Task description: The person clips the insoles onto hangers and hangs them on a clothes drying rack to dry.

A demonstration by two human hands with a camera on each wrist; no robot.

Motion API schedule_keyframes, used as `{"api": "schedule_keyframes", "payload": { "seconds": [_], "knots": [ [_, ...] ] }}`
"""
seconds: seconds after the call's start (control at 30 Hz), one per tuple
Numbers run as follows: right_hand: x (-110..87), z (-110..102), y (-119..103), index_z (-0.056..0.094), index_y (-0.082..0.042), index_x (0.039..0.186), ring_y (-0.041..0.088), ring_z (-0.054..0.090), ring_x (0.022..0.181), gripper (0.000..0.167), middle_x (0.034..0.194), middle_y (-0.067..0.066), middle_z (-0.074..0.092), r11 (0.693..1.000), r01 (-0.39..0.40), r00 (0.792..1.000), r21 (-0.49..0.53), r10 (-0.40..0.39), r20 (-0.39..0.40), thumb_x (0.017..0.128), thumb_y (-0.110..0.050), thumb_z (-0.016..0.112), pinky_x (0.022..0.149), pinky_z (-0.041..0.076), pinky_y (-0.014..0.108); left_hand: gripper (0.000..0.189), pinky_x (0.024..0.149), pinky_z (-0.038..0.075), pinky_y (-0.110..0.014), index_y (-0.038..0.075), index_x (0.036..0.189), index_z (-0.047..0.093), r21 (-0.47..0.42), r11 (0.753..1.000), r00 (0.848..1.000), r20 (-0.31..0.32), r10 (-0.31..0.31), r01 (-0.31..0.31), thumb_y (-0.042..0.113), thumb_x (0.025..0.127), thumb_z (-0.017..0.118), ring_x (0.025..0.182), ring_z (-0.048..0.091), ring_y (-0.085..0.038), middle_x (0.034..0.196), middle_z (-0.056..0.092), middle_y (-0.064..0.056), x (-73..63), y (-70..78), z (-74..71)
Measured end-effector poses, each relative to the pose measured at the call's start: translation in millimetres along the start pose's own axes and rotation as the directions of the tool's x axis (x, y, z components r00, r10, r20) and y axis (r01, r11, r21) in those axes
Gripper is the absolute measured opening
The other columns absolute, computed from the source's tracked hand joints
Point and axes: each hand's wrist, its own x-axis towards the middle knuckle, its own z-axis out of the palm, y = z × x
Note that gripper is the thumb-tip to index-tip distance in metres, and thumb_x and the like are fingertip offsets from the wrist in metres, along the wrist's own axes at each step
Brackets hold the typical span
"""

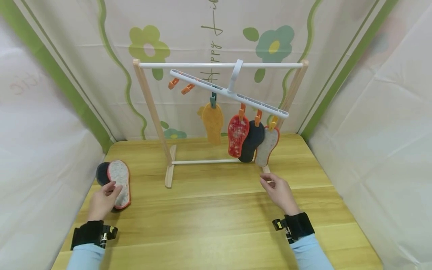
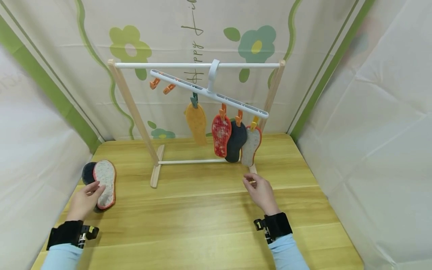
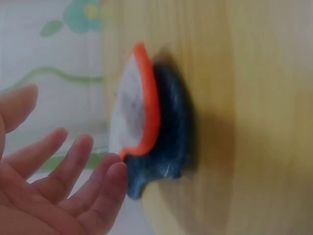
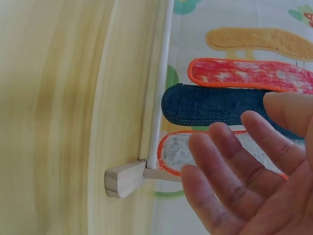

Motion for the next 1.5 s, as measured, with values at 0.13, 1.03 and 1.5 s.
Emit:
{"api": "schedule_keyframes", "payload": {
  "seconds": [0.13,1.03,1.5],
  "knots": [
    [-1.8,0.8,3.2,0.068,-0.009,0.121,0.024,0.069,0.089,0.027,0.108,0.010,0.069,1.000,-0.007,1.000,-0.006,0.007,0.003,0.101,-0.025,0.061,0.074,0.057,0.039,0.073,0.092,0.044,-0.059,-0.014,0.142,0.038,0.042,0.999,0.999,0.031,-0.005,0.003,0.046,0.102,0.048,0.116,0.051,-0.051,0.131,0.050,-0.038,17.2,-4.3,-2.9],
    [0.1,11.0,-15.7,0.068,-0.008,0.120,0.020,0.068,0.088,0.023,0.106,0.008,0.070,1.000,-0.016,0.999,0.005,0.016,0.044,0.100,-0.019,0.062,0.074,0.057,0.037,0.097,0.088,0.029,-0.076,-0.026,0.138,0.022,0.306,0.944,0.964,0.184,-0.191,0.128,0.037,0.084,0.072,0.108,0.026,-0.072,0.119,0.022,-0.057,83.0,5.3,11.3],
    [0.8,11.2,-22.0,0.068,-0.011,0.120,0.020,0.068,0.089,0.023,0.107,0.006,0.071,1.000,0.002,0.999,0.020,-0.003,0.041,0.100,-0.020,0.062,0.074,0.056,0.039,0.034,0.078,0.050,-0.056,-0.022,0.101,0.051,0.328,0.943,0.984,0.176,-0.003,-0.056,0.008,0.086,0.054,0.084,0.061,-0.050,0.088,0.061,-0.035,91.6,9.9,-28.2]
  ]
}}
